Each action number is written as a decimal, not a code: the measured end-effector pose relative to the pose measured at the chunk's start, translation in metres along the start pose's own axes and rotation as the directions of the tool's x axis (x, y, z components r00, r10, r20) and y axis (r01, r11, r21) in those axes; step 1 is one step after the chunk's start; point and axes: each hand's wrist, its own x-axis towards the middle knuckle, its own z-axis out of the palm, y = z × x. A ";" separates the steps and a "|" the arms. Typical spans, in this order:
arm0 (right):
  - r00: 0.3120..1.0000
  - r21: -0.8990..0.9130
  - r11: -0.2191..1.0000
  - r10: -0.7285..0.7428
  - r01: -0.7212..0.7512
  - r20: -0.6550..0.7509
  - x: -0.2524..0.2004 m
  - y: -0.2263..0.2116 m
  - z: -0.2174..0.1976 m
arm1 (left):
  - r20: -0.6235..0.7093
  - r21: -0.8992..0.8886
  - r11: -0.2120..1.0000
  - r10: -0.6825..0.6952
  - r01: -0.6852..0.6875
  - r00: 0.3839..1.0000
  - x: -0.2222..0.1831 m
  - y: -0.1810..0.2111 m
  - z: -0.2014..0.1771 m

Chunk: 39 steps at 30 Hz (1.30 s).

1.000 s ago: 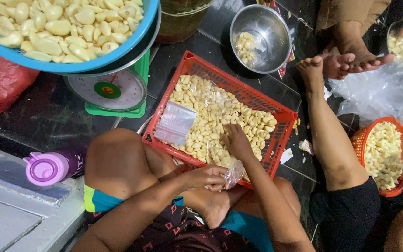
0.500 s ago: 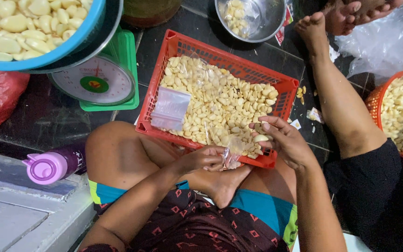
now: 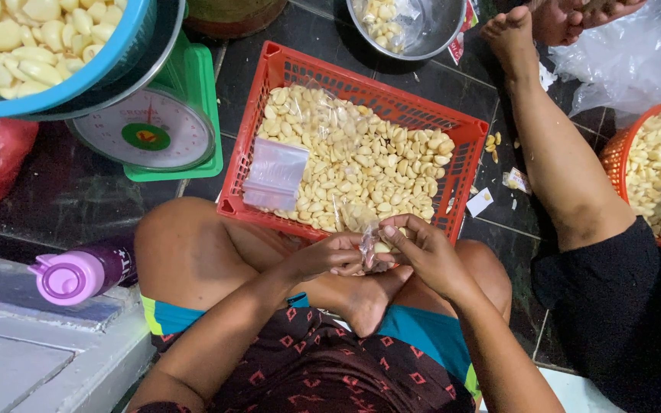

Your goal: The person places handfuls of peeled garlic cloves into small plastic bags and seals them by hand while sitting on the floor with containers of garlic and a scale.

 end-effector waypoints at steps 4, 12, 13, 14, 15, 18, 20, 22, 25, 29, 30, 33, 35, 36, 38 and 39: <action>0.999 -0.058 0.998 -0.033 0.034 0.024 0.007 0.000 -0.003 | 0.031 -0.022 0.999 0.031 -0.030 0.999 0.005 -0.031 -0.017; 0.961 -0.679 0.734 0.178 0.014 0.212 -0.021 -0.086 0.000 | 0.045 -0.088 0.992 0.097 -0.092 0.994 0.013 -0.071 -0.037; 0.971 -0.743 0.669 0.155 0.034 0.184 -0.021 -0.090 0.001 | 0.055 -0.078 0.992 0.107 -0.103 0.993 0.015 -0.069 -0.037; 0.971 -0.743 0.668 0.156 0.032 0.182 -0.020 -0.085 -0.001 | 0.057 -0.079 0.992 0.107 -0.103 0.993 0.014 -0.066 -0.035; 0.976 -0.758 0.652 0.149 0.026 0.162 -0.019 -0.081 -0.002 | 0.049 -0.082 0.991 0.111 -0.107 0.993 0.014 -0.063 -0.033; 0.983 -0.789 0.613 0.113 0.044 0.143 -0.017 -0.088 0.002 | 0.047 -0.080 0.991 0.109 -0.105 0.993 0.015 -0.065 -0.035; 0.986 -0.805 0.590 0.089 0.064 0.144 -0.020 -0.095 0.004 | 0.052 -0.079 0.992 0.103 -0.099 0.993 0.014 -0.069 -0.037; 0.977 -0.758 0.650 0.128 0.047 0.170 -0.023 -0.103 0.002 | 0.056 -0.070 0.994 0.092 -0.088 0.994 0.013 -0.071 -0.037; 0.948 -0.667 0.744 0.176 0.048 0.265 -0.025 -0.111 0.014 | 0.064 -0.064 0.995 0.078 -0.074 0.995 0.017 -0.080 -0.040; 0.939 -0.474 0.880 0.181 -0.022 0.292 -0.017 -0.082 0.005 | 0.054 -0.070 0.995 0.069 -0.065 0.996 0.018 -0.083 -0.041; 0.959 -0.393 0.917 0.169 -0.068 0.228 -0.017 -0.081 0.007 | 0.057 -0.088 0.993 0.083 -0.078 0.995 0.016 -0.074 -0.036; 0.975 -0.163 0.979 0.152 -0.126 0.162 -0.015 -0.064 0.008 | 0.058 -0.104 0.989 0.111 -0.104 0.992 0.014 -0.071 -0.035; 0.979 -0.007 0.990 0.142 -0.142 0.148 -0.017 -0.059 0.008 | 0.067 -0.101 0.989 0.114 -0.107 0.991 0.016 -0.080 -0.038; 0.977 0.138 0.973 0.167 -0.185 0.134 -0.019 -0.061 0.009 | 0.067 -0.111 0.988 0.117 -0.110 0.991 0.018 -0.085 -0.040; 0.974 0.279 0.935 0.194 -0.219 0.117 -0.021 -0.060 0.008 | 0.071 -0.123 0.986 0.123 -0.114 0.990 0.018 -0.080 -0.037; 0.976 0.305 0.930 0.170 -0.204 0.133 -0.021 -0.056 0.008 | 0.072 -0.102 0.987 0.129 -0.121 0.989 0.016 -0.068 -0.032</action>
